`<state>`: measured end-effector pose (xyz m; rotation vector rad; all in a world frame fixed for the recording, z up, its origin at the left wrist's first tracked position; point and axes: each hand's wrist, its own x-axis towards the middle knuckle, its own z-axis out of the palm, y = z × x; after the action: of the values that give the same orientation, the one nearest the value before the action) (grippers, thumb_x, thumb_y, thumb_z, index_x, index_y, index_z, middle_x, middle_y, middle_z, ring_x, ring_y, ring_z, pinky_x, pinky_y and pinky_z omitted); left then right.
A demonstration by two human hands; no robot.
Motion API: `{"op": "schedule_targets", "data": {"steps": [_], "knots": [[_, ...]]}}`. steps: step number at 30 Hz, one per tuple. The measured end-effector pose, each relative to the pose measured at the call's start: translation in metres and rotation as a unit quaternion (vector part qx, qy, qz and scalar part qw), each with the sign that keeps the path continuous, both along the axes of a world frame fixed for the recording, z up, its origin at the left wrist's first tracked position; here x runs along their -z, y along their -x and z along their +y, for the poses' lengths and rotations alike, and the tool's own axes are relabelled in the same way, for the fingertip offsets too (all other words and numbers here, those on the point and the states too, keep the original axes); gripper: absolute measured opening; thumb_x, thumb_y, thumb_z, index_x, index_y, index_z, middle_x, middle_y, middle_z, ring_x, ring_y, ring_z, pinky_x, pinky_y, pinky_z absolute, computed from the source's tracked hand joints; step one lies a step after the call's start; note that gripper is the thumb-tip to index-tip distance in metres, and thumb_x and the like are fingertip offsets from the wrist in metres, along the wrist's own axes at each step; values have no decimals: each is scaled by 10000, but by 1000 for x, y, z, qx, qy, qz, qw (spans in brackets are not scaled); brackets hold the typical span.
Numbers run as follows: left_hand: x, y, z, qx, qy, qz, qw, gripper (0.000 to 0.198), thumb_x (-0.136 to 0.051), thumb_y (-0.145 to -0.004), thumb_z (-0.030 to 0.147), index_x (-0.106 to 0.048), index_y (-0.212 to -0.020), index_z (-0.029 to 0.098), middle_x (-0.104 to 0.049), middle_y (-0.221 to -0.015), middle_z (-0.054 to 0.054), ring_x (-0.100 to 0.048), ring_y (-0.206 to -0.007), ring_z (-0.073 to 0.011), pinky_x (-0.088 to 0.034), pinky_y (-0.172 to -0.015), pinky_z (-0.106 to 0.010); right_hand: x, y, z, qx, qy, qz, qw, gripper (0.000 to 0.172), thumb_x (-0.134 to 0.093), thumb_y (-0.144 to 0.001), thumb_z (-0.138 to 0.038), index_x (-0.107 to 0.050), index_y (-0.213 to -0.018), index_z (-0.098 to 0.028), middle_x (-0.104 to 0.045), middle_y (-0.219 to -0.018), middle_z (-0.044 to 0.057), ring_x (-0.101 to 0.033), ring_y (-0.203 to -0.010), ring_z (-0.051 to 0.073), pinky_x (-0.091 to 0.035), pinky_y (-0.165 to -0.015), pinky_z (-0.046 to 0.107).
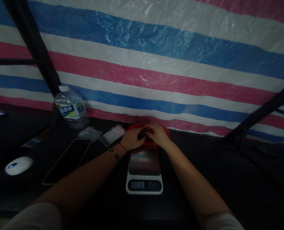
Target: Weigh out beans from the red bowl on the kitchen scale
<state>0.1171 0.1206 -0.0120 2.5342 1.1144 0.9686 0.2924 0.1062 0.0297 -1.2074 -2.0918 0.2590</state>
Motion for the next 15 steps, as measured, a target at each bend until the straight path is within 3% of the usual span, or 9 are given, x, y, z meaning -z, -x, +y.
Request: {"op": "schedule_targets", "data": {"steps": [4, 15], "knots": [[1, 1, 2, -2, 9, 0, 1000, 424, -569, -824, 341, -565, -1218, 186, -677, -1112, -92, -643, -995, -240, -506, -888, -372, -1, -1, 0, -12, 16, 5, 1000, 254, -572, -768, -29, -700, -923, -184, -678, -925, 37, -614, -879, 155, -473, -859, 307], [2, 1, 4, 2, 2, -27, 1000, 401, -575, -815, 314, -575, -1193, 182, -668, -1132, -93, -627, -1030, -244, -487, -933, -385, 0, -3, 2, -7, 3, 6, 1000, 258, -559, -781, -36, -709, -930, -183, -691, -944, 50, -619, -916, 168, -471, -875, 319]]}}
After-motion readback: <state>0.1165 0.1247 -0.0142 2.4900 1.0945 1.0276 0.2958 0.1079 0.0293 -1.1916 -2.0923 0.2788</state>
